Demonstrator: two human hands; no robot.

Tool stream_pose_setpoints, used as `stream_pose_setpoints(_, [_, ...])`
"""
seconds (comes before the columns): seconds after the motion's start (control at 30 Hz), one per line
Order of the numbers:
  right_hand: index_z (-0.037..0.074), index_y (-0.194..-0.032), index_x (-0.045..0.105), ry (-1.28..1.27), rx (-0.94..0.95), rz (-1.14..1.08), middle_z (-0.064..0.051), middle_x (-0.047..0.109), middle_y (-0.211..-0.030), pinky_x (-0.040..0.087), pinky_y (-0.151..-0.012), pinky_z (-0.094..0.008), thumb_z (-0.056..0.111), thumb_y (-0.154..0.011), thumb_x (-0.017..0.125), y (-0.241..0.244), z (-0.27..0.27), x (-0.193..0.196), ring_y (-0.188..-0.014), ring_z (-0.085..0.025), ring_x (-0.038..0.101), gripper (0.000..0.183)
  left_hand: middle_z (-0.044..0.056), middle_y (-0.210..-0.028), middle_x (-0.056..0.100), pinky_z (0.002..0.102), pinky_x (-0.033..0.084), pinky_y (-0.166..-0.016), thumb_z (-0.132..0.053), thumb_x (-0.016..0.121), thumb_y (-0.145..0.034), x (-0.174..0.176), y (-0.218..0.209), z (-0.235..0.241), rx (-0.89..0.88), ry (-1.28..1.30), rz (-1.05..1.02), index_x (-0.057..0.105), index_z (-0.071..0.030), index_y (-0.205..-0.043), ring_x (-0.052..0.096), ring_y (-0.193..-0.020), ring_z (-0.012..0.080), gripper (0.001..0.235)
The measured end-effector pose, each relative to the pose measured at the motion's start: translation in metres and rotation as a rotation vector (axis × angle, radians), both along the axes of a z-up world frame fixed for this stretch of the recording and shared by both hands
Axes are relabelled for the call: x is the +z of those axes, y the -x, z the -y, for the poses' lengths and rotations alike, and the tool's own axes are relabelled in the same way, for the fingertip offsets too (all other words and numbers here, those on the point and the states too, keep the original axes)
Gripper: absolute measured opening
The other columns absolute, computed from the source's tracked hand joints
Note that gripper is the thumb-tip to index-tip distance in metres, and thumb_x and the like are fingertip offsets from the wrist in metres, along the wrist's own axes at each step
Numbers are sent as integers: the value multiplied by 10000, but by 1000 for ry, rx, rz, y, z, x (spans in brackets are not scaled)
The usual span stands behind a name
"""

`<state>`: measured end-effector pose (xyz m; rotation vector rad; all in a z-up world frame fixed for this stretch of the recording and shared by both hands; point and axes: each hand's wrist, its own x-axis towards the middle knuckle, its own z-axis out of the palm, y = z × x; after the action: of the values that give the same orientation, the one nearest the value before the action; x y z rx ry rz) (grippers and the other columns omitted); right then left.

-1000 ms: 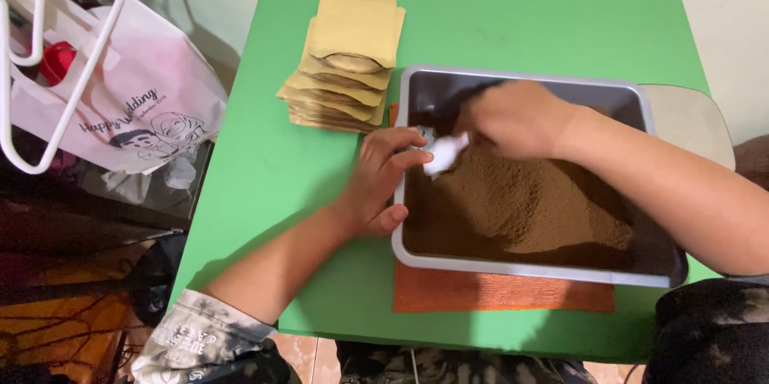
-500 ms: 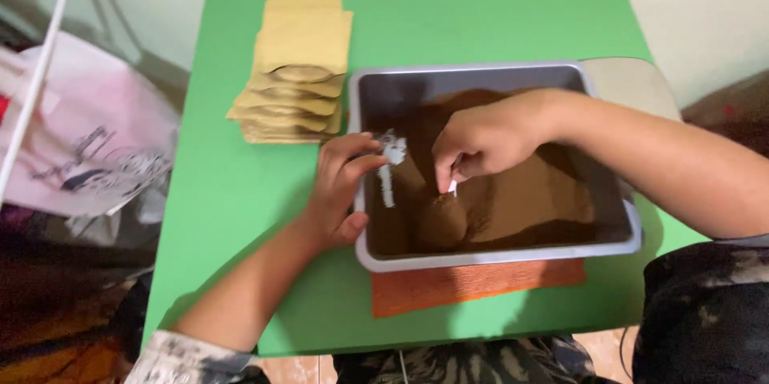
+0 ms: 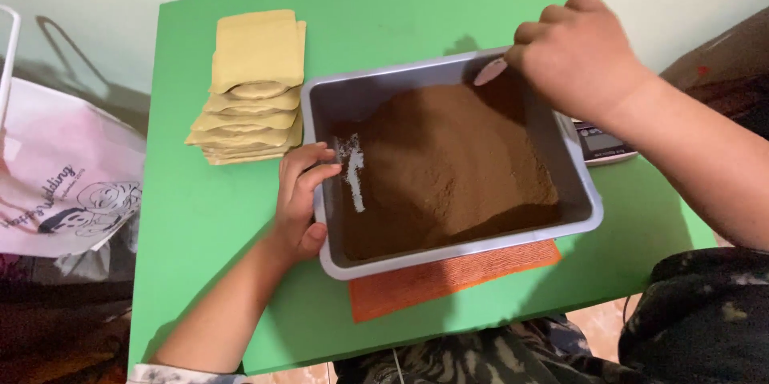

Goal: Stirring coffee grounds in a plastic tray using a small spoon while occasionally moving a small white paper scrap.

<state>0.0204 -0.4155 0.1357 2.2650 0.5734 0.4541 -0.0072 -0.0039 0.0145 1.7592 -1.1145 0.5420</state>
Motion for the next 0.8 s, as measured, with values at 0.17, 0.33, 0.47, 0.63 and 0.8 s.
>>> stream_pose_setpoints(0.17, [277,-600,599,110,141,-65,100,599,-672,356,-761,-365,213,-698,749,-16,-8,-26,-697,-194,553,190,225,-1363,507,570,355,-1167,-612,207,-1089,-5,-2,-1,-12,-17,-2,509,-48,-1342,475,-1360,417,687])
stream_pose_setpoints(0.33, [325,-618,612,217,137,-319,143,601,-652,349,-752,-362,117,-663,727,-28,-6,-31,-660,-167,596,242,217,-1351,499,565,352,-1176,-621,207,-1093,-8,-2,0,0,2,0,501,-63,-1346,470,-1359,408,679])
stream_pose_setpoints(0.47, [390,-743,687,214,-121,-693,144,672,-705,325,-937,-343,156,-789,629,-20,-36,2,-687,-150,622,245,199,-1384,487,578,352,-1199,-637,212,-1094,-8,-2,-2,-22,-5,-20,489,-74,-1361,452,-1386,412,682])
stream_pose_setpoints(0.63, [383,-1185,739,76,-299,-1105,160,783,-1090,273,-1131,-376,123,-830,611,-11,-47,2,-996,-115,727,459,190,-1380,488,579,358,-1200,-637,216,-1092,-9,-3,0,-23,0,-13,497,-68,-1341,461,-1371,399,682])
stream_pose_setpoints(0.8, [132,-1039,819,-294,-350,-1198,-63,837,-1001,374,-1145,-486,47,-899,604,-10,-53,31,-964,-314,796,270,182,-1330,466,595,283,-1179,-747,241,-972,-18,-10,-5,-39,-20,-26,521,-63,-1331,409,-1345,434,822])
